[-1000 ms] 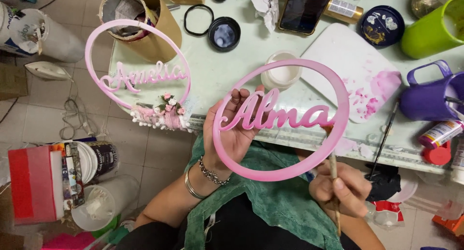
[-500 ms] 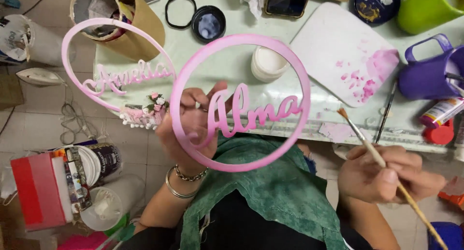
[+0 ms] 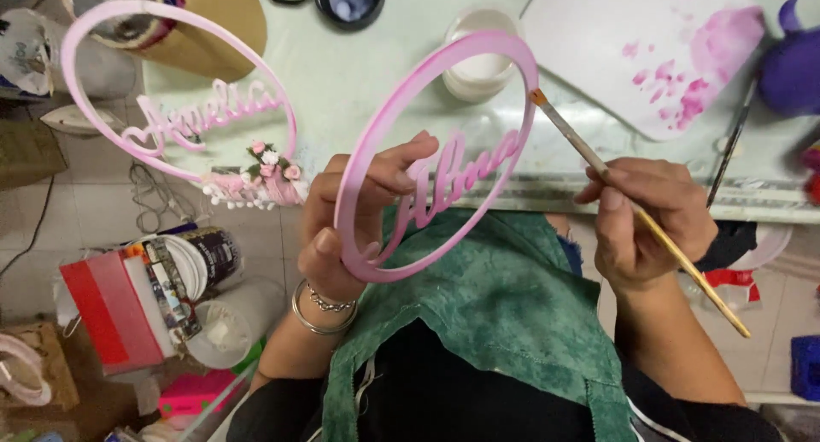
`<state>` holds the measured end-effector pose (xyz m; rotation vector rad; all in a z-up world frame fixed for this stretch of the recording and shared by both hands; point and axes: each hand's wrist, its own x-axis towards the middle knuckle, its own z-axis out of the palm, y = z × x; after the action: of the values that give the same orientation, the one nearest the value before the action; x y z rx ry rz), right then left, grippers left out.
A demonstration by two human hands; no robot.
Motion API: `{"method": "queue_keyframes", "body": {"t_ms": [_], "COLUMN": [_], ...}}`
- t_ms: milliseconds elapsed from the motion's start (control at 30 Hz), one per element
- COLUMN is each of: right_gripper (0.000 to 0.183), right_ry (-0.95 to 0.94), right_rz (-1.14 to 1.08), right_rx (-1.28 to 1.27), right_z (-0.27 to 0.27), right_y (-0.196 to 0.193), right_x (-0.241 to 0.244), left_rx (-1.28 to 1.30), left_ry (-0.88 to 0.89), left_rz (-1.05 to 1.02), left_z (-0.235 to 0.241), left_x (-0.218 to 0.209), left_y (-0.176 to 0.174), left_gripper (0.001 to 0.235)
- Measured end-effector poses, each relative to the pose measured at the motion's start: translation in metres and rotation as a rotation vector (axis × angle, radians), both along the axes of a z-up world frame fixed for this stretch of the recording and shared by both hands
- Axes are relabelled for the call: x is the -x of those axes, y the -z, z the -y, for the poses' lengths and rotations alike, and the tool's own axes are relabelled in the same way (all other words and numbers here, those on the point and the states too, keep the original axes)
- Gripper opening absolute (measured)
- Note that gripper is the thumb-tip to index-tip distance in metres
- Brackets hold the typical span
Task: Applying a finish or paint to a pink circular name sign using a small paintbrush in a workshop setting.
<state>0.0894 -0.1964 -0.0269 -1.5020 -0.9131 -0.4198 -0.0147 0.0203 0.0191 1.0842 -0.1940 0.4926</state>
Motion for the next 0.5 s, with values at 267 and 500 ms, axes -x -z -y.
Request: {"method": "queue_keyframes", "body": {"t_ms": [267, 500], "right_gripper": [0.015, 0.013], "right_ry": [0.086, 0.074], "right_rz": [-0.013, -0.069], "right_rx": [0.180, 0.205], "right_z": [-0.003, -0.006], "right_y": [0.000, 0.001], "right_x": [0.016, 0.011], "left_rx": [-0.300, -0.375], "left_ry": [0.006, 0.009], "left_rz": [0.032, 0.035], "left_z": [0.010, 0.013], "left_x": [-0.008, -0.013], "left_y": [-0.005, -0.007], "left_gripper": [0.037, 0.040]}}
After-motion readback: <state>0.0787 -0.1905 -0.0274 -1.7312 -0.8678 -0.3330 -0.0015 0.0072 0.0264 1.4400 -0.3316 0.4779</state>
